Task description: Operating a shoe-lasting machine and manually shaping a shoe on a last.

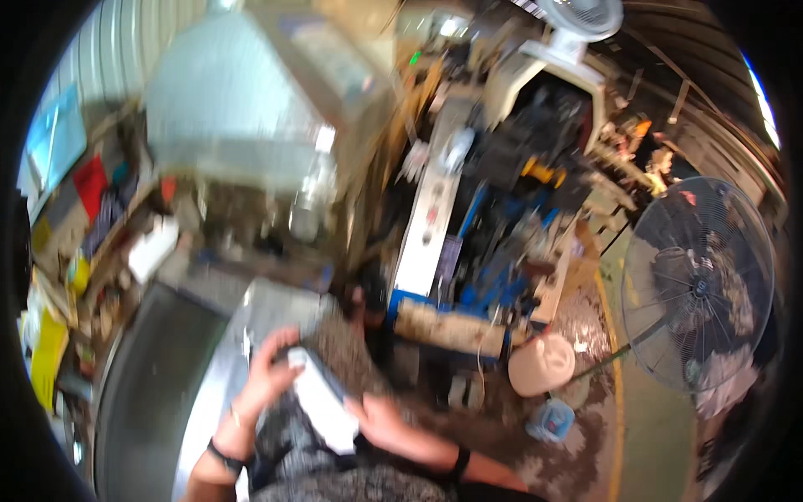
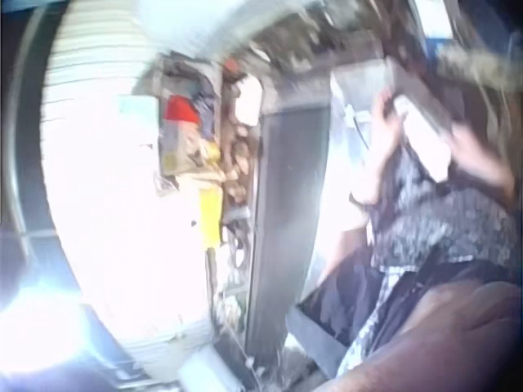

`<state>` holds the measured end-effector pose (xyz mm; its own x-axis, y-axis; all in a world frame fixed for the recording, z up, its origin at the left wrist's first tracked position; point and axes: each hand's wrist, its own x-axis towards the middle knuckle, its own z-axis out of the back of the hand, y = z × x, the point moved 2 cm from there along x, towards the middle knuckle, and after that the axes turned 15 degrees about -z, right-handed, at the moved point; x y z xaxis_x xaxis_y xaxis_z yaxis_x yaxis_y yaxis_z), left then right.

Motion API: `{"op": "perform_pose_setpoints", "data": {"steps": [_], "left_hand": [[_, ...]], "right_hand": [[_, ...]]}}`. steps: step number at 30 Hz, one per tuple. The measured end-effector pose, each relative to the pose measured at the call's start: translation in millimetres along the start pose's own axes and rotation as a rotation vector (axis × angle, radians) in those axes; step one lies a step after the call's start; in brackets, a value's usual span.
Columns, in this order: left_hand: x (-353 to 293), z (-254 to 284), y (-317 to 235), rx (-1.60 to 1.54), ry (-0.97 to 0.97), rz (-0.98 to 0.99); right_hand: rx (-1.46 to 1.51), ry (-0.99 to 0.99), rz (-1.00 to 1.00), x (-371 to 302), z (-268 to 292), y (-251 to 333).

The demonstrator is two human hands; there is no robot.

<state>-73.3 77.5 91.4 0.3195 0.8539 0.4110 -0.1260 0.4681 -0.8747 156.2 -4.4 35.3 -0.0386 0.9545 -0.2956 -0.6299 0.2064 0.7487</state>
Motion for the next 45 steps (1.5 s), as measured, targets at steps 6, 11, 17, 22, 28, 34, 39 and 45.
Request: {"op": "perform_pose_setpoints", "data": {"steps": [6, 11, 17, 22, 28, 34, 39, 45], "left_hand": [[-9, -10, 15, -0.381, -0.024, 0.304], [-14, -19, 37, -0.381, -0.036, 0.275], [7, -15, 48, -0.352, 0.0, 0.262], [5, -20, 45, -0.349, 0.075, 0.292], [7, -20, 38, -0.594, -0.074, 0.352], [7, -18, 49, -0.475, -0.113, 0.347], [-8, -13, 41, -1.142, -0.295, 0.211], [-44, -25, 14, 0.761, -0.069, 0.349]], "right_hand": [[0.901, 0.409, -0.505, 38, -11, 0], [0.262, 0.137, -0.175, 33, -30, 15], [-0.577, -0.464, 0.409, 54, -12, 50], [-0.186, 0.262, 0.048, 41, 7, 39], [0.349, 0.258, 0.025, 14, -20, 16], [0.399, 0.297, -0.091, 46, -29, 5], [0.98, 0.472, -0.362, 34, -33, 12], [0.598, 0.121, 0.056, 45, -51, 52]]}}
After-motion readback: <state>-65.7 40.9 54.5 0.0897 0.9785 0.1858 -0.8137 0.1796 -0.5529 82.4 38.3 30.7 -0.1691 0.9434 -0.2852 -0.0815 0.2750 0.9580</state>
